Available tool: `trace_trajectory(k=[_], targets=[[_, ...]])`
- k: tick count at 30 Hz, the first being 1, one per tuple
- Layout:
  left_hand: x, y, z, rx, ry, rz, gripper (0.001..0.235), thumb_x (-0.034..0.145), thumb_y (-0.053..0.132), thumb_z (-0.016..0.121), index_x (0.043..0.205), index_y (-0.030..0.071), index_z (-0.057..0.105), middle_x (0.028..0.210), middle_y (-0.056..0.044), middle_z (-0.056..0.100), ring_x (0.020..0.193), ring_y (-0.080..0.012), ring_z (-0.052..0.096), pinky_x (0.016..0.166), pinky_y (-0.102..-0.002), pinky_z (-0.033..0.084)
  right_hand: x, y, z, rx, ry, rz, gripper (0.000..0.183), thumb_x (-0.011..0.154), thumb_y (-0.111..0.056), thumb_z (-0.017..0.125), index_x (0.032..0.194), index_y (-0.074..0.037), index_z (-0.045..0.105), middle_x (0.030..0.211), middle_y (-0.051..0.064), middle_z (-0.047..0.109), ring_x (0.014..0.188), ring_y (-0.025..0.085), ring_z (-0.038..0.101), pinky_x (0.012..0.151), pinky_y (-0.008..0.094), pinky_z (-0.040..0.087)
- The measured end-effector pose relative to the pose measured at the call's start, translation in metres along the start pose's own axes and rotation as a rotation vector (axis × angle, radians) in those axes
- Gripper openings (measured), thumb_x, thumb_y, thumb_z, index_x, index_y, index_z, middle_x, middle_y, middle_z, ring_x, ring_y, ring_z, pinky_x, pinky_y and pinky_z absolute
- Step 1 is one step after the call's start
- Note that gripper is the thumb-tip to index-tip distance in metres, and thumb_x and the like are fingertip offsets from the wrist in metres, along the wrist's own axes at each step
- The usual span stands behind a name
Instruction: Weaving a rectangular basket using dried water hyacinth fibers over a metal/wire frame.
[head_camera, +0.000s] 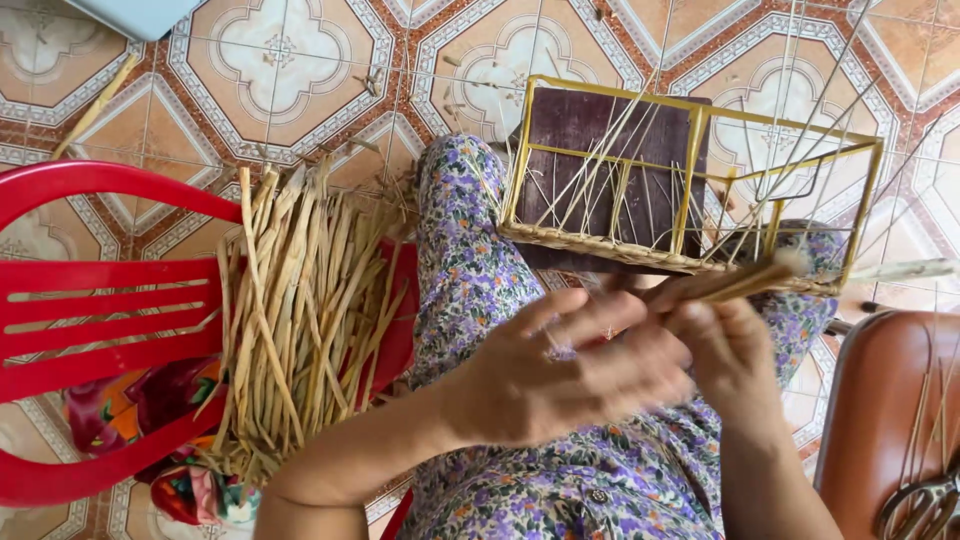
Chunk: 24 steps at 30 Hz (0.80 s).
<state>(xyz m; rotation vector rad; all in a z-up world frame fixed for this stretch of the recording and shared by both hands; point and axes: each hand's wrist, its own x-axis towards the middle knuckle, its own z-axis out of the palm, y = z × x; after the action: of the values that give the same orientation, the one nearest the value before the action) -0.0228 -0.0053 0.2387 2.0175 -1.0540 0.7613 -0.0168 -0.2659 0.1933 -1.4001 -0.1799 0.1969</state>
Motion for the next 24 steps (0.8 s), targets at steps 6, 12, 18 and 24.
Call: trace_trajectory(k=[6,12,18,24], targets=[[0.011,-0.02,-0.012,0.198,-0.311,-0.051,0.052,0.103,0.018,0.075,0.147,0.003,0.052,0.119,-0.009,0.062,0.107,-0.0219,0.063,0.105,-0.05,0.054,0.008,-0.017,0.007,-0.39,-0.369,0.395,0.03,0.106,-0.017,0.052,0.127,-0.003,0.069,0.096,0.009,0.075,0.071,0.019,0.07,0.059,0.033,0.063],[-0.013,-0.046,-0.035,0.135,-0.353,-0.253,0.055,0.092,0.034,0.071,0.131,-0.004,0.059,0.093,-0.013,0.063,0.08,-0.0196,0.059,0.066,-0.029,0.055,0.031,-0.088,-0.002,-0.899,-0.336,-0.052,0.04,0.085,-0.01,0.069,0.124,-0.003,0.068,0.094,0.004,0.072,0.072,0.012,0.071,0.059,0.027,0.061],[-0.053,-0.021,0.015,-1.338,-0.291,-0.461,0.031,0.118,0.035,0.051,0.128,0.011,0.069,0.116,-0.01,0.074,0.069,-0.0143,0.067,0.061,-0.023,0.06,0.014,-0.002,0.005,-1.235,-0.387,-0.532,0.017,0.075,0.006,0.064,0.086,-0.006,0.069,0.081,0.011,0.069,0.071,0.028,0.063,0.058,0.038,0.052],[-0.025,-0.036,0.026,-0.415,-0.259,-0.355,0.037,0.107,0.032,0.049,0.124,0.008,0.071,0.1,-0.006,0.078,0.047,-0.0073,0.058,0.036,-0.021,0.046,-0.016,-0.03,-0.007,-0.219,-0.34,0.047,0.015,0.09,-0.016,0.069,0.08,-0.005,0.066,0.066,0.002,0.057,0.052,0.011,0.053,0.043,0.029,0.042]])
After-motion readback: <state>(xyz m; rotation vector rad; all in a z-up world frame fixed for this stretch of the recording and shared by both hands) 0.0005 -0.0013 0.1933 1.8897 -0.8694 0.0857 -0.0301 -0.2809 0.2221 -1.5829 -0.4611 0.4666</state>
